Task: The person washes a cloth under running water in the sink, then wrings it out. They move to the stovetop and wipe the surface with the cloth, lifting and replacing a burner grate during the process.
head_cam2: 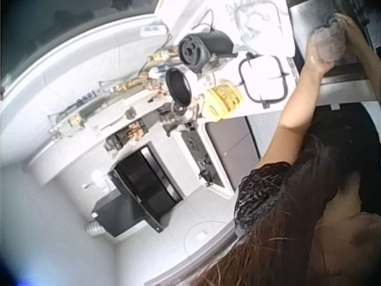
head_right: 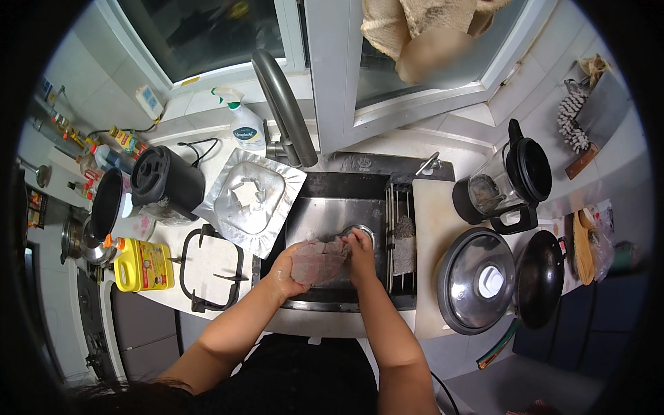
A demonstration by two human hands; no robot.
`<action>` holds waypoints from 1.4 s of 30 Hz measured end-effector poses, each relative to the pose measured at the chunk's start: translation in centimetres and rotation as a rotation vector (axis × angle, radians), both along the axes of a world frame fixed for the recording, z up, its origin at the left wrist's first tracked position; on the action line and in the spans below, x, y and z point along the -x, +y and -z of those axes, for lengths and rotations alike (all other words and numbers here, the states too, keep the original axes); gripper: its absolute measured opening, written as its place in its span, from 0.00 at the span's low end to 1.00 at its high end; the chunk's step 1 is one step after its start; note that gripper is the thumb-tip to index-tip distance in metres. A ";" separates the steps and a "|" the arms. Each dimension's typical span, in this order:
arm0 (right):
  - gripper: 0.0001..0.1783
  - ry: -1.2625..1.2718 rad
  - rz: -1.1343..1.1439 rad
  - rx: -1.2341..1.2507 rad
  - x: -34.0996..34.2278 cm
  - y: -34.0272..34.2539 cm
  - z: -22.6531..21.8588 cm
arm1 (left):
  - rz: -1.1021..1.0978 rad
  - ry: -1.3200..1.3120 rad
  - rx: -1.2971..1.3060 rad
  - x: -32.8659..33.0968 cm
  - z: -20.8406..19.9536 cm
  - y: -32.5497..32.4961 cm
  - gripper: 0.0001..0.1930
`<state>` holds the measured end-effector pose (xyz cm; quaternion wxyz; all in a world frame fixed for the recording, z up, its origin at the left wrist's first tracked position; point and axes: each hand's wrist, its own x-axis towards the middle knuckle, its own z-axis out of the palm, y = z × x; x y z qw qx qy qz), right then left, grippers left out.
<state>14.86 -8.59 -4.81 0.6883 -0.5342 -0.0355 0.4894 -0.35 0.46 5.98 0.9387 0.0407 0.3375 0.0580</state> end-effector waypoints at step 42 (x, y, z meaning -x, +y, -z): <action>0.08 -1.307 0.139 0.092 7.6 2.2 -5.2 | 0.149 -0.401 0.211 1.2 12.1 0.6 0.14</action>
